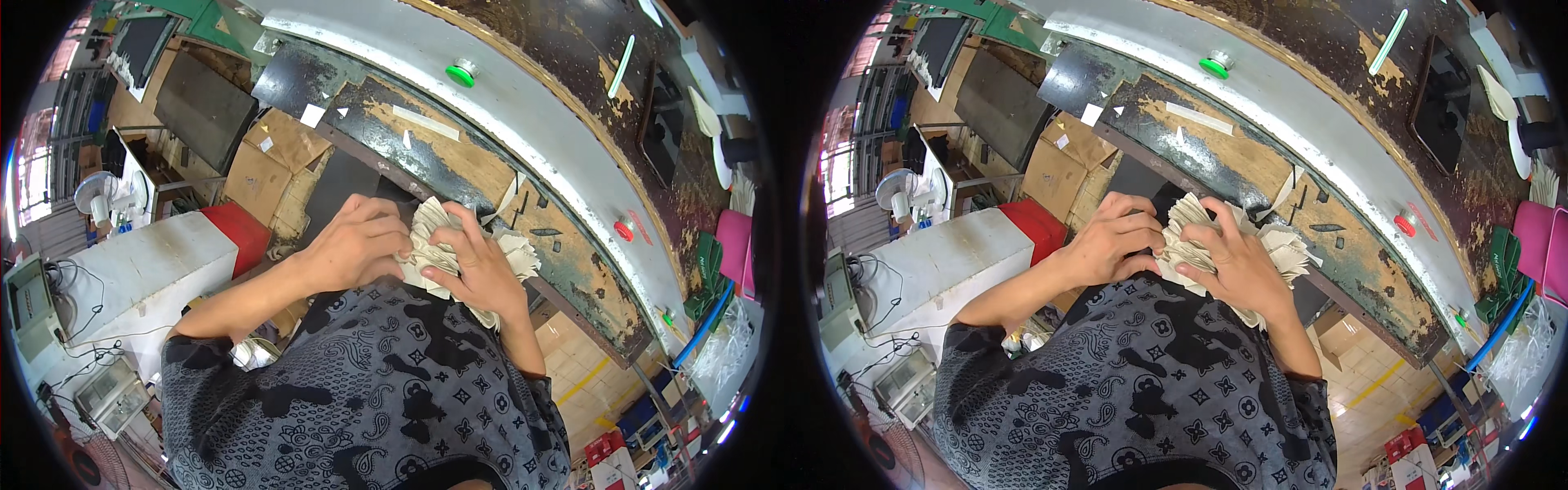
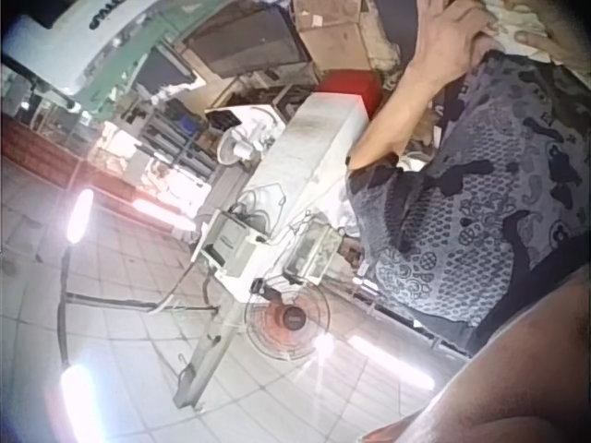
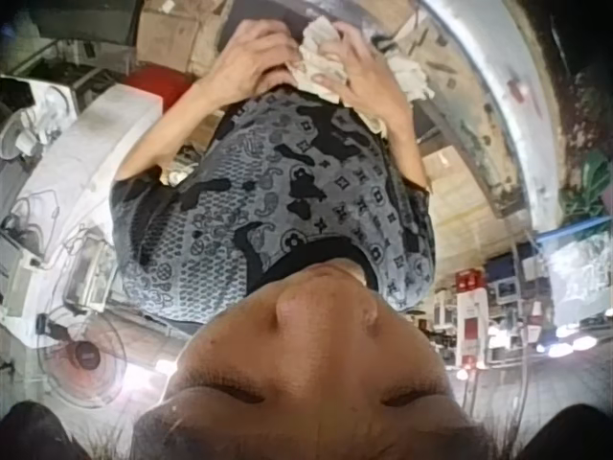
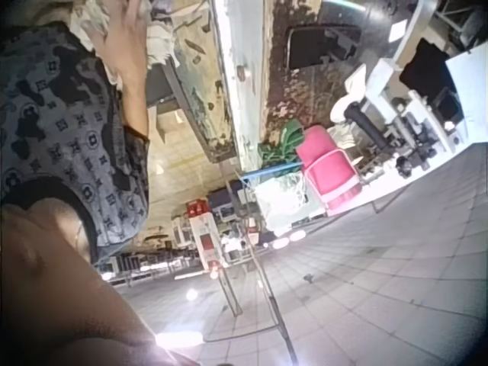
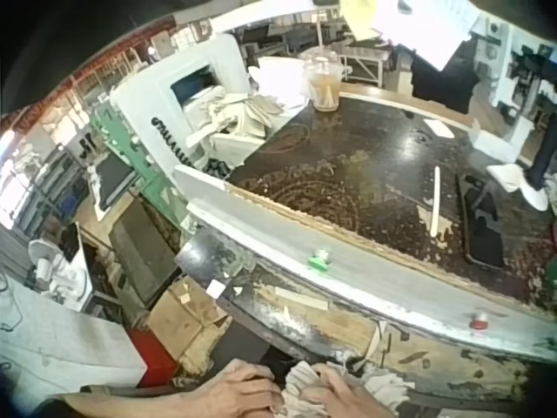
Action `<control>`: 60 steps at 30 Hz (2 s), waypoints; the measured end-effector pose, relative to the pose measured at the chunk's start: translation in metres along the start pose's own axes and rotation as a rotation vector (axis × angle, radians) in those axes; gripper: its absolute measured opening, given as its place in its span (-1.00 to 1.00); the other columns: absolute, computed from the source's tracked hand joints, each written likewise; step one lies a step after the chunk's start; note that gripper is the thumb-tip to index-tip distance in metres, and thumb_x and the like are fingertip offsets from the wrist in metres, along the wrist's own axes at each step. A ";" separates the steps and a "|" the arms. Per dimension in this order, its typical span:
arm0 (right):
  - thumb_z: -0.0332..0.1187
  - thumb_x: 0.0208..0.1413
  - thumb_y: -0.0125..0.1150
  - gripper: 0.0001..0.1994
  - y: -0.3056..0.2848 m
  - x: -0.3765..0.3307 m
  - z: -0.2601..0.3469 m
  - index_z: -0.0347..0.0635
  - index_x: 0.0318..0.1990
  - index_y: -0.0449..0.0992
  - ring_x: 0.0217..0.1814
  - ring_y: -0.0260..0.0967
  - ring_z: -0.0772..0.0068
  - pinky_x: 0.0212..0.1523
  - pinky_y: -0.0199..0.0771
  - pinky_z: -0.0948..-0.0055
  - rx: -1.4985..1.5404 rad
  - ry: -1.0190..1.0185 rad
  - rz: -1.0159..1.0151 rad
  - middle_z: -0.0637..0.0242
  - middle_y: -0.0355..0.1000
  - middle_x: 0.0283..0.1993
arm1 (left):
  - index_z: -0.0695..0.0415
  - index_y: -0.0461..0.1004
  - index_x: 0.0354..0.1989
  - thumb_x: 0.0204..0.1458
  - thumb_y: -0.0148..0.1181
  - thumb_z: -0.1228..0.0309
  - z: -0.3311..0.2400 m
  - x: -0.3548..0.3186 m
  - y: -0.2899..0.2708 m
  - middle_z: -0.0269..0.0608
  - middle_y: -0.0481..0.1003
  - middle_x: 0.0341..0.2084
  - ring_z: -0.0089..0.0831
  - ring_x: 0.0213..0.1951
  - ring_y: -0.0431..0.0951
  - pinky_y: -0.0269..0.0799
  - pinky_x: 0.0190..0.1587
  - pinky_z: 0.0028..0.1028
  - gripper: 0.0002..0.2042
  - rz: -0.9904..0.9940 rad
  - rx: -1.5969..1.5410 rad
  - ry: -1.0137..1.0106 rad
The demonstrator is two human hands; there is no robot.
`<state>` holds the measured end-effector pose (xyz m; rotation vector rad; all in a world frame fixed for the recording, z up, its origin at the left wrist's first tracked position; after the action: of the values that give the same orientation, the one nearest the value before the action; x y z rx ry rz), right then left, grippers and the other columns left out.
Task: The person gathers stacks of small, folded white paper pieces from a workbench and aligns them into a neat bundle. They secure the bundle with a rubber band, then write on a small white label and attach it to the finished stack.
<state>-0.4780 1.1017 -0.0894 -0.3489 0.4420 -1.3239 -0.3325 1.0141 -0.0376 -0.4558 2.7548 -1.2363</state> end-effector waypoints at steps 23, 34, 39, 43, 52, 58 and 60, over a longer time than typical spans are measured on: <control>-0.28 -0.33 0.61 -0.36 -0.010 0.001 -0.003 0.12 0.09 0.62 0.20 0.50 -0.08 0.16 0.50 0.17 0.262 -0.164 -0.015 0.07 0.27 0.39 | 0.11 0.53 -0.36 -0.30 0.69 0.23 0.012 0.009 0.013 -0.29 0.55 -0.26 -0.19 -0.12 0.53 0.42 -0.01 -0.26 -0.57 -0.049 -0.445 -0.033; -0.32 -0.40 0.64 -0.32 -0.014 -0.001 -0.012 -0.03 0.08 0.62 0.20 0.51 0.05 0.18 0.45 0.24 0.351 -0.143 -0.018 0.05 0.29 0.37 | 0.11 0.53 -0.24 -0.33 0.71 0.33 0.027 0.010 0.025 -0.26 0.58 -0.23 -0.25 -0.08 0.57 0.46 -0.03 -0.33 -0.52 -0.009 -0.636 0.088; -0.31 -0.49 0.66 -0.29 -0.019 -0.002 -0.011 -0.06 0.04 0.64 0.23 0.48 -0.01 0.21 0.44 0.20 0.357 -0.182 -0.058 0.02 0.28 0.37 | 0.14 0.48 -0.27 -0.29 0.66 0.35 0.028 0.007 0.039 -0.29 0.52 -0.34 -0.31 -0.35 0.51 0.42 -0.30 -0.37 -0.54 -0.037 -0.708 0.027; -0.22 -0.53 0.70 -0.28 -0.027 -0.012 -0.005 -0.05 0.01 0.65 0.27 0.44 -0.07 0.24 0.43 0.14 0.340 -0.174 -0.112 -0.03 0.26 0.38 | 0.12 0.46 -0.34 -0.24 0.65 0.28 0.009 0.017 0.029 -0.31 0.47 -0.37 -0.30 -0.37 0.45 0.38 -0.32 -0.37 -0.58 -0.204 -0.647 0.141; 0.00 -0.54 0.70 -0.27 -0.021 -0.037 0.008 -0.08 -0.05 0.71 0.27 0.41 -0.16 0.24 0.41 0.11 0.328 -0.325 -0.223 -0.16 0.27 0.34 | 0.11 0.48 -0.28 -0.17 0.61 0.24 -0.012 0.014 0.015 -0.27 0.53 -0.32 -0.23 -0.29 0.53 0.45 -0.25 -0.30 -0.59 0.008 -0.705 0.192; -0.05 -0.53 0.70 -0.32 -0.019 -0.032 0.003 -0.07 -0.08 0.71 0.22 0.45 -0.16 0.23 0.41 0.12 0.435 -0.346 -0.194 -0.19 0.26 0.34 | 0.13 0.52 -0.20 -0.12 0.50 0.49 -0.002 0.019 0.010 -0.29 0.52 -0.39 -0.21 -0.31 0.52 0.44 -0.23 -0.27 -0.69 0.271 -0.662 0.256; -0.03 -0.51 0.71 -0.33 -0.019 -0.034 0.000 -0.08 -0.09 0.71 0.22 0.45 -0.16 0.22 0.41 0.13 0.494 -0.363 -0.235 -0.22 0.25 0.34 | 0.14 0.54 -0.20 -0.13 0.48 0.54 -0.002 0.021 0.016 -0.28 0.51 -0.40 -0.24 -0.34 0.53 0.44 -0.28 -0.30 -0.70 0.199 -0.649 0.271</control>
<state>-0.5003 1.1308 -0.0762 -0.2214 -0.2388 -1.5083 -0.3562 1.0193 -0.0471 -0.0392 3.2945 -0.3568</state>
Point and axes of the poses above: each hand's wrist, its own x-axis towards the middle knuckle, its own y-axis out of the palm, z = x × y, the point moved 7 cm from there along x, towards the middle knuckle
